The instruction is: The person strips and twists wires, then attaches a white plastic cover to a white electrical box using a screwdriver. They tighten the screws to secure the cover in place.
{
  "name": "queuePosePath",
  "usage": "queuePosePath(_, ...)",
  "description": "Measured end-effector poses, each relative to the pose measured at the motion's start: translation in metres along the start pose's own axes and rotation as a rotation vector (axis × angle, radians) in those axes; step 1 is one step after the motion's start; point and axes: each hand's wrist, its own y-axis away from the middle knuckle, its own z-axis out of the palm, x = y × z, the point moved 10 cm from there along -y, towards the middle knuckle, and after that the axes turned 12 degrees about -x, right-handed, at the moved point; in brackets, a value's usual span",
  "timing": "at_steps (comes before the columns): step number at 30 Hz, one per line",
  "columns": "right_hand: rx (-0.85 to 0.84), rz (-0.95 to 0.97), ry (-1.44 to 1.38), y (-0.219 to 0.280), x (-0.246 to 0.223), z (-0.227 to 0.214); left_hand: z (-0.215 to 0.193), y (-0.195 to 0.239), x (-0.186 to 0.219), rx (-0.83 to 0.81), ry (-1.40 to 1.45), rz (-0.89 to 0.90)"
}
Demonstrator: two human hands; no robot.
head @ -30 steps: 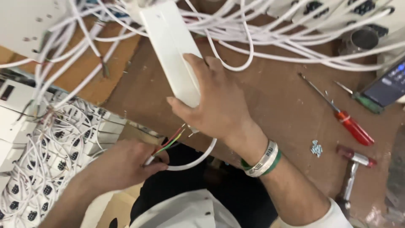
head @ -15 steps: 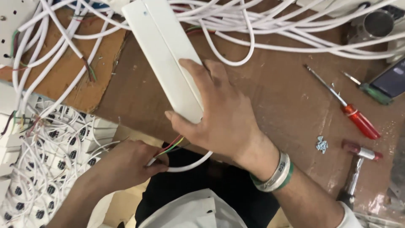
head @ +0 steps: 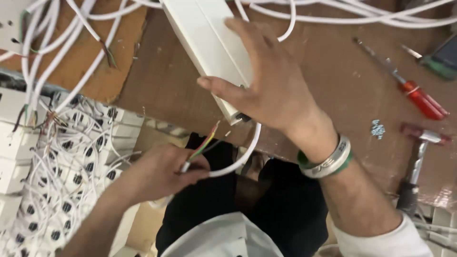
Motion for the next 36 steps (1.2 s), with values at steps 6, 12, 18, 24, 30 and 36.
queuePosePath(6, 0.151, 0.113, 0.117, 0.063, -0.023, -0.046, -0.002, 0.029, 0.073, 0.158, 0.152, 0.397)
queuePosePath(12, 0.240, 0.373, -0.265, 0.151, -0.004, -0.059, 0.063, 0.006, 0.116, 0.157, 0.171, 0.895)
queuePosePath(18, 0.248, 0.585, -0.276, 0.202, 0.008, -0.047, 0.184, -0.140, 0.057, 0.272, -0.178, 0.922)
queuePosePath(24, 0.204, 0.766, -0.289, 0.228, 0.017, -0.036, 0.170, -0.164, 0.042, 0.287, -0.400, 0.576)
queuePosePath(30, 0.212, 0.657, -0.445, 0.225, 0.035, -0.014, 0.170, -0.157, 0.003, 0.199, -0.436, 0.368)
queuePosePath(36, 0.141, 0.753, -0.200, 0.203, 0.033, -0.010, 0.205, -0.175, -0.027, -0.030, -0.256, 0.261)
